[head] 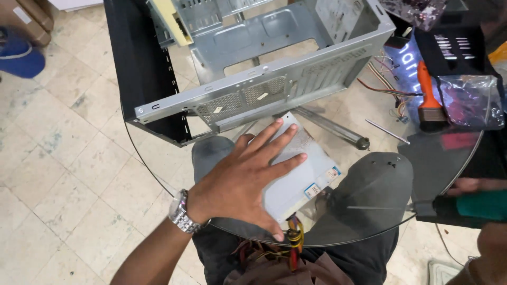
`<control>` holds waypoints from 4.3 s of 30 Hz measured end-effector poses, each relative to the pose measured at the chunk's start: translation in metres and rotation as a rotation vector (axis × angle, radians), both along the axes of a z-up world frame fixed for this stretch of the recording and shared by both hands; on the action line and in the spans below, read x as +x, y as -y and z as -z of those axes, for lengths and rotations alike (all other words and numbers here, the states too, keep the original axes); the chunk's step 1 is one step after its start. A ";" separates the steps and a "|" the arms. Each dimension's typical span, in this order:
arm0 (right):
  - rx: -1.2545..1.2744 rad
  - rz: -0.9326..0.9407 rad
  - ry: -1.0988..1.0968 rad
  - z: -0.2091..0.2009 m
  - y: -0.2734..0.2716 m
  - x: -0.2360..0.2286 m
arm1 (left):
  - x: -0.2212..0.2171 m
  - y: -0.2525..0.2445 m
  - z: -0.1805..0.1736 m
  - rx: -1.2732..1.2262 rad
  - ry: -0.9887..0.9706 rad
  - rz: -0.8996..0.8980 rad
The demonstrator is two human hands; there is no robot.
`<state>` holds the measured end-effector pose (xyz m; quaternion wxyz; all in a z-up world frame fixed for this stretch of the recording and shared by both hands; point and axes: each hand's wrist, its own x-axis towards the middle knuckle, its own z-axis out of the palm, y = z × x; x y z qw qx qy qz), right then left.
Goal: The person cleans a computer power supply unit by brushing dust off its fan and casing. They then use a screwdriver to remove screws from the unit's metal casing.
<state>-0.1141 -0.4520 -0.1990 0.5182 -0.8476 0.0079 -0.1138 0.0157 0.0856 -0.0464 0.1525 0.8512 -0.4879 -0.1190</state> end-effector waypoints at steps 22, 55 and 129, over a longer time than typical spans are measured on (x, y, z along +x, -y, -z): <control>0.811 -0.242 -0.711 -0.192 -0.185 0.000 | -0.025 0.007 0.025 -0.445 0.285 -0.161; 0.070 -0.458 -0.098 -0.225 -0.267 0.025 | -0.024 0.000 0.029 -0.546 0.180 -0.089; -0.206 -0.154 0.228 -0.256 -0.315 0.018 | -0.033 0.027 -0.050 -1.015 -0.443 0.034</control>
